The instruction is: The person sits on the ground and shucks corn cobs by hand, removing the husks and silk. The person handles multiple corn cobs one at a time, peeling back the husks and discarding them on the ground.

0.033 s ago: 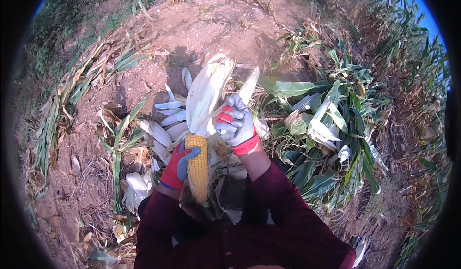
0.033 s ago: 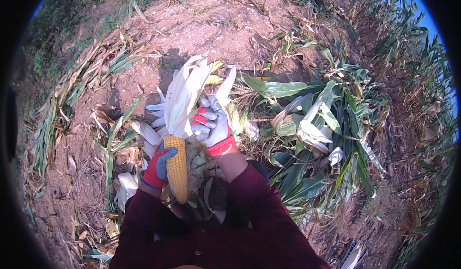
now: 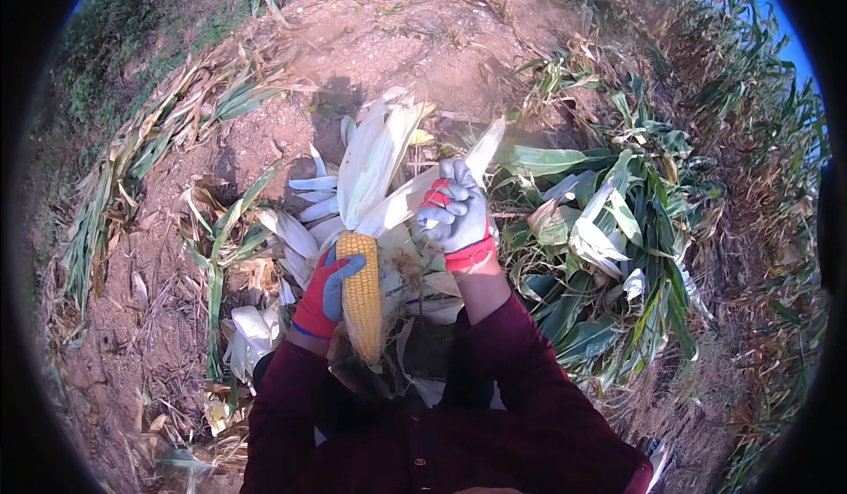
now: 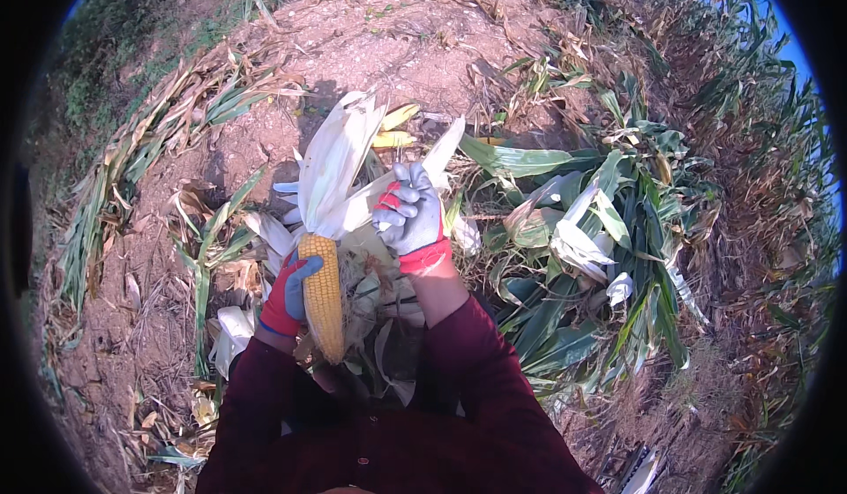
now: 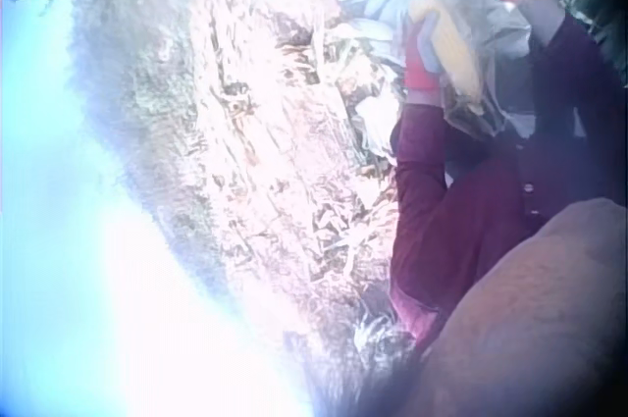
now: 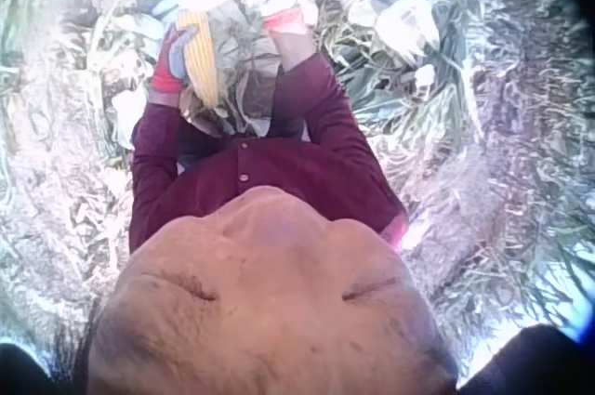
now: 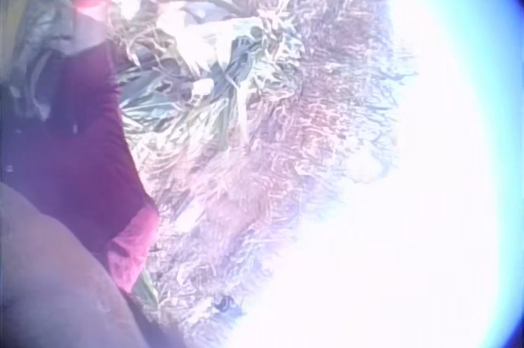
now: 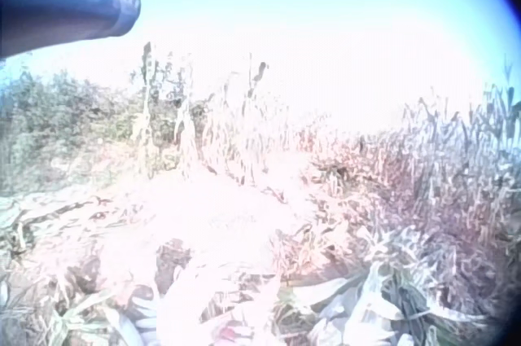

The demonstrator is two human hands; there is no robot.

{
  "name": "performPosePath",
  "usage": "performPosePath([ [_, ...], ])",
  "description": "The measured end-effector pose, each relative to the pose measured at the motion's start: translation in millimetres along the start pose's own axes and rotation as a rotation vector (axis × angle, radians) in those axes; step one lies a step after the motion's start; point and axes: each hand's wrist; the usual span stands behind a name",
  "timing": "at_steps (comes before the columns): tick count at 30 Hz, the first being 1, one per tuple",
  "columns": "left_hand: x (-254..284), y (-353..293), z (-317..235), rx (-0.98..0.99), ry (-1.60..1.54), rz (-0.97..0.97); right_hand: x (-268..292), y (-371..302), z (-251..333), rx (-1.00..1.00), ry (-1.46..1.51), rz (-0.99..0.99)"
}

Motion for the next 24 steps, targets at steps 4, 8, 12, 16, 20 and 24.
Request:
performPosePath([
  [4,38.8,13.4,-7.3,-0.150,0.057,-0.236,-11.5,-40.1,106.2,0.689,0.088,-0.009],
  [8,58.1,20.4,-16.1,-0.349,0.025,-0.325,-28.4,-54.5,113.4,0.795,0.035,-0.164],
  [12,43.0,15.8,-25.9,-0.466,0.136,-0.407,18.6,-23.1,27.1,0.208,-0.817,-0.056],
  [16,43.4,23.8,-21.6,-0.484,0.197,-0.430,40.0,-20.7,-82.6,-0.232,-1.229,-0.433],
  [20,47.6,26.3,-9.4,-0.535,0.407,-0.519,39.7,-26.6,-123.8,-0.430,-1.478,-0.322],
  [24,71.1,34.3,13.9,-0.615,0.411,-0.414,49.9,-32.3,-125.6,-0.532,-1.180,-0.417],
])
Point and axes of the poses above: each hand's wrist, its own y-axis towards the middle knuckle, its own x-axis out of the back of the hand, z = x × y, and after that the axes turned 6 degrees about -x, right-handed
